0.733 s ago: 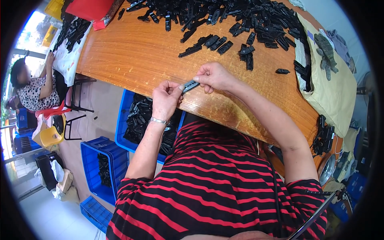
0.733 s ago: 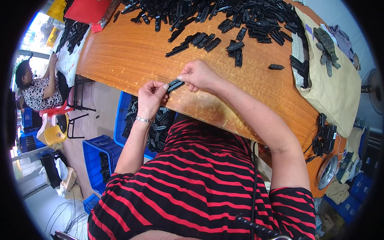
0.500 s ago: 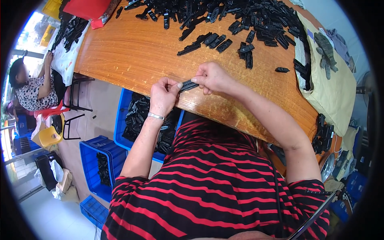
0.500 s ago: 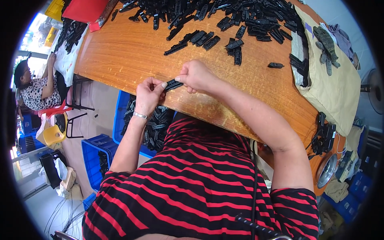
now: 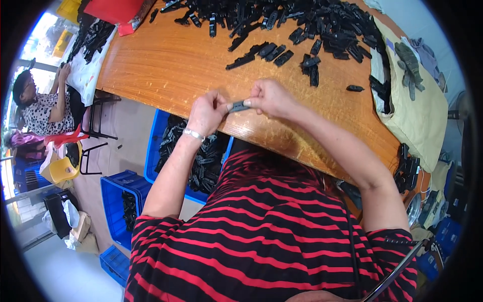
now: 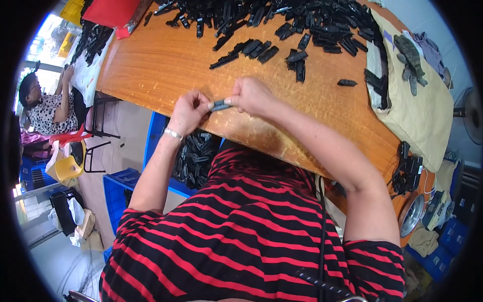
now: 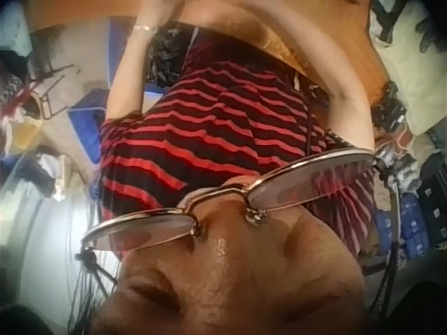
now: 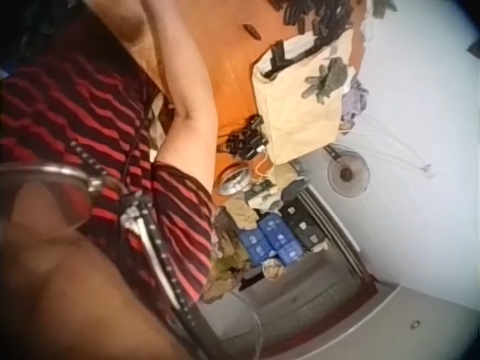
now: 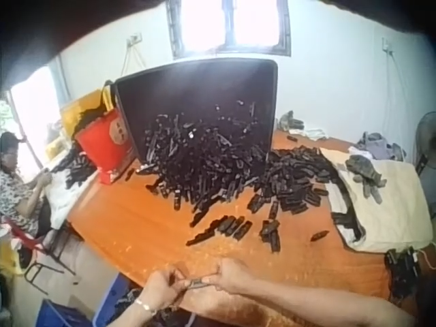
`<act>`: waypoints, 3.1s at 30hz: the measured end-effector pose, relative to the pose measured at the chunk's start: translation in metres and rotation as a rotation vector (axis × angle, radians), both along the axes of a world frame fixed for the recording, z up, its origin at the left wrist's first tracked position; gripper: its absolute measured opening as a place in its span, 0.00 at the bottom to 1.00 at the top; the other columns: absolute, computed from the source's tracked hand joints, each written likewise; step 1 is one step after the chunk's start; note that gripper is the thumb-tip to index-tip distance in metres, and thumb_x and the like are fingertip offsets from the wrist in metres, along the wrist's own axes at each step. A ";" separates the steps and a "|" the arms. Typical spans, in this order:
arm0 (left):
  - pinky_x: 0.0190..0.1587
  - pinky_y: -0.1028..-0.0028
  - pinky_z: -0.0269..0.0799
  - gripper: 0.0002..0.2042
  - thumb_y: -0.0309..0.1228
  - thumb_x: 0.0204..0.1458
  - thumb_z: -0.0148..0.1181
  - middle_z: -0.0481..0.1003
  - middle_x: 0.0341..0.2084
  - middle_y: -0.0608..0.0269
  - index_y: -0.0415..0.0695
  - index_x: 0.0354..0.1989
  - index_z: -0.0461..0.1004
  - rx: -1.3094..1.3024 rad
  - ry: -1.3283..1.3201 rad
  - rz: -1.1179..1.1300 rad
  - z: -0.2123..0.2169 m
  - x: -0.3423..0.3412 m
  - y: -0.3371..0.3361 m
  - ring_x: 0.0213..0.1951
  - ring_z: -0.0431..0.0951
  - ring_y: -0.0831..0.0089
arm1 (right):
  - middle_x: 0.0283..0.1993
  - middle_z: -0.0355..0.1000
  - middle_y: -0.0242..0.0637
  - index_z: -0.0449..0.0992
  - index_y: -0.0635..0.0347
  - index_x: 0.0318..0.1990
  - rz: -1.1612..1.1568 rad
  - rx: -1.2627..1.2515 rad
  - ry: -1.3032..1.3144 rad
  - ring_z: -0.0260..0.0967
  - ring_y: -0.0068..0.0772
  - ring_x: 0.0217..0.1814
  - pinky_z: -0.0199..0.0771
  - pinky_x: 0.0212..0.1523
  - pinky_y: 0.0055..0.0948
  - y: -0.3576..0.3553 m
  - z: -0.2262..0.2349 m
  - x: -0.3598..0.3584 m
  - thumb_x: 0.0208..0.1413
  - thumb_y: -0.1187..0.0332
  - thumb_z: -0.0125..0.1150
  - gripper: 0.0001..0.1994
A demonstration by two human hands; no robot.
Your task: Assembling small black plastic components and then putting a large pile of them into a paper bag.
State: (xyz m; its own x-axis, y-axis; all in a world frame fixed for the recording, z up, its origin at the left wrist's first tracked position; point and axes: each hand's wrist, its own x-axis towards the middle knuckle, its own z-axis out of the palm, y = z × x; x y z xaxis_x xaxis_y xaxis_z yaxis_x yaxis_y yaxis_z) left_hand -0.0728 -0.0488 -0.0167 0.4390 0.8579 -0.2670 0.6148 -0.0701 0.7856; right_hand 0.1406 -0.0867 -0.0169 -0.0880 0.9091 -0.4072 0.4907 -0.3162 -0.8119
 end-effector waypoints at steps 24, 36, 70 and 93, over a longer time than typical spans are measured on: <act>0.38 0.64 0.72 0.08 0.29 0.44 0.66 0.76 0.28 0.54 0.41 0.30 0.77 0.620 0.072 0.034 -0.002 0.056 0.050 0.33 0.76 0.56 | 0.31 0.67 0.42 0.71 0.59 0.31 0.292 0.643 -0.819 0.72 0.44 0.28 0.73 0.27 0.38 0.001 0.015 0.034 0.47 0.71 0.57 0.04; 0.30 0.80 0.68 0.05 0.25 0.52 0.62 0.75 0.23 0.67 0.36 0.32 0.75 0.078 -0.186 -0.025 0.021 0.038 0.025 0.26 0.72 0.82 | 0.29 0.74 0.40 0.74 0.62 0.37 -0.123 0.655 -0.265 0.74 0.35 0.29 0.72 0.31 0.32 0.009 0.025 0.029 0.53 0.68 0.63 0.09; 0.22 0.79 0.65 0.07 0.25 0.50 0.64 0.71 0.17 0.68 0.39 0.27 0.71 -0.002 -0.101 0.075 -0.005 0.057 0.028 0.19 0.69 0.81 | 0.19 0.70 0.35 0.64 0.65 0.36 -0.103 -0.149 0.116 0.61 0.22 0.10 0.60 0.09 0.24 0.023 0.031 0.035 0.59 0.69 0.57 0.09; 0.35 0.79 0.68 0.07 0.28 0.51 0.63 0.74 0.26 0.69 0.36 0.32 0.76 -0.275 0.106 -0.151 0.057 -0.089 0.001 0.30 0.71 0.81 | 0.29 0.73 0.36 0.73 0.62 0.35 -0.048 0.419 -0.137 0.71 0.28 0.20 0.70 0.23 0.30 -0.004 0.019 0.059 0.56 0.67 0.59 0.07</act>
State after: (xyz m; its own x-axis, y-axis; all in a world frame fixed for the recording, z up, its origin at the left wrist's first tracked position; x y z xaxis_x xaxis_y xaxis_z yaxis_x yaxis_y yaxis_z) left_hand -0.1619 -0.0477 0.0399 0.5132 0.6743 -0.5310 0.6932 0.0391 0.7197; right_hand 0.1994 -0.0909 0.0019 -0.0124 0.9999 -0.0079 0.5952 0.0011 -0.8036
